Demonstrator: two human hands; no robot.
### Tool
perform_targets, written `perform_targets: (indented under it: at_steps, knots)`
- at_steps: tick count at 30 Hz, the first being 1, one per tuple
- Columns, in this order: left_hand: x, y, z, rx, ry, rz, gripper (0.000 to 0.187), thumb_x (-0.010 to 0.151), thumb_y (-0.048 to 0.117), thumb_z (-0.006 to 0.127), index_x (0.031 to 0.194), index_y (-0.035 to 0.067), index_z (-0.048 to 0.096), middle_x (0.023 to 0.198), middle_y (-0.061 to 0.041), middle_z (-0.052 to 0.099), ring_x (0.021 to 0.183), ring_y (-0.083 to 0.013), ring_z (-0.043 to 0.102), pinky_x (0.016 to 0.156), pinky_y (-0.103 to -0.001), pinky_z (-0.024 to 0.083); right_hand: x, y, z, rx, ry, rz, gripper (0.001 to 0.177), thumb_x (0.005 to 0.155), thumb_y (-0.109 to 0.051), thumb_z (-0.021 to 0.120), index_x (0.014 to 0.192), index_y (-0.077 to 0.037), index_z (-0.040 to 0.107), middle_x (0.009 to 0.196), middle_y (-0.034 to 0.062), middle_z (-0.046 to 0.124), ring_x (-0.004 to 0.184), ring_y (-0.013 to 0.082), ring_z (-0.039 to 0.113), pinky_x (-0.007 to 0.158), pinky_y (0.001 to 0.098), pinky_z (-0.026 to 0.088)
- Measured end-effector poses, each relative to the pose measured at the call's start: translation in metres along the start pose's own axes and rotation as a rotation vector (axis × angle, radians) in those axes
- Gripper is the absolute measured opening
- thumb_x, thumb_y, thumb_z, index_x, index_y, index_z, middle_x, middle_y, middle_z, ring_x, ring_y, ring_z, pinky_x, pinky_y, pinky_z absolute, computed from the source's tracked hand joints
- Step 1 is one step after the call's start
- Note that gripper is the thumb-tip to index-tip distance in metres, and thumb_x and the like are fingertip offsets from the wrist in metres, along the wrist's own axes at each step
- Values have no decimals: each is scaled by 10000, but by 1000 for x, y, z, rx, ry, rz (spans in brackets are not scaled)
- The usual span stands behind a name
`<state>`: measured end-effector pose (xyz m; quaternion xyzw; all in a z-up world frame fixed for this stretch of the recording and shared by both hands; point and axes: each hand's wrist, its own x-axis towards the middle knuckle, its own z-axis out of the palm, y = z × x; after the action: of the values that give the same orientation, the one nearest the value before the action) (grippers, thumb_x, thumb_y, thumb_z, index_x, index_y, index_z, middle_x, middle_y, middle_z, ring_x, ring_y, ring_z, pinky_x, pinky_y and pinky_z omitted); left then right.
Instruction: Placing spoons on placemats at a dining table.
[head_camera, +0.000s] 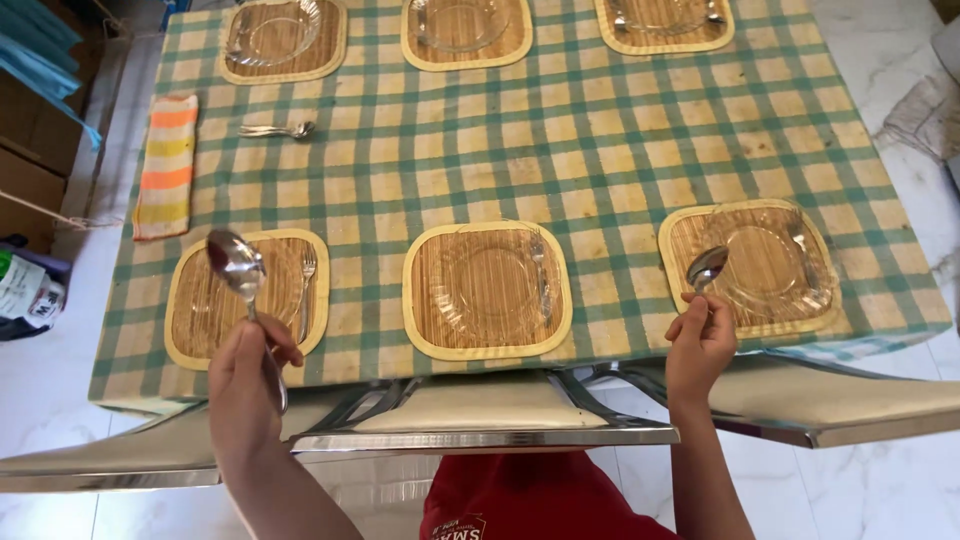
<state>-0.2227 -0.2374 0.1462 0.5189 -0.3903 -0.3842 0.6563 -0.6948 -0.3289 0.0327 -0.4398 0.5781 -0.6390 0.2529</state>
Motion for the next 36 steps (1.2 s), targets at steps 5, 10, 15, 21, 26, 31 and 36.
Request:
perform_targets:
  at_steps: [5,10,15,21,26,31,36]
  knots:
    - [29,-31,-6,159,84,-227,360,1128,296,463,921,65,646,745,-30,557,655,-120,464,590,-246,365,7,18,9,-180,-4,-37,199,1140,-179,525,1123,5,600,707,18,581,631,66,551,618,236,430]
    - [58,-52,7,350,12,-499,334,1066,352,478,1031,145,738,622,16,510,537,-99,397,438,-219,251,18,49,17,-245,-1,-10,172,1097,-152,560,1161,7,570,767,25,636,684,83,606,629,250,468]
    - [92,-161,-10,344,-168,-466,237,1034,238,618,1174,155,790,664,51,445,609,-86,384,539,-221,342,37,86,16,-492,4,-226,219,1015,-66,666,1217,6,619,923,126,671,790,206,659,708,340,509]
    - [110,-213,6,514,-252,-508,270,927,210,734,1185,150,784,714,43,558,641,-103,478,563,-269,410,64,135,11,-676,-18,-194,157,1006,-46,704,1152,-1,667,1057,144,593,825,252,649,744,402,528]
    - [121,-281,0,496,-300,-467,243,928,185,736,1159,121,776,755,30,657,671,-66,594,548,-237,443,81,173,14,-705,47,-159,130,960,-20,724,1087,-2,699,1042,134,613,859,274,648,774,416,522]
    - [128,-311,7,473,-280,-455,214,934,148,738,1132,80,782,755,18,672,656,-61,622,527,-231,470,96,190,13,-705,102,-68,126,950,-8,729,1075,4,713,1082,148,614,918,290,636,818,407,518]
    - [139,-336,12,551,-345,-511,161,940,105,735,1026,-30,760,735,-76,708,603,-130,643,540,-281,517,104,201,12,-858,129,-77,136,890,13,750,1024,17,732,1085,145,614,1044,338,576,901,464,475]
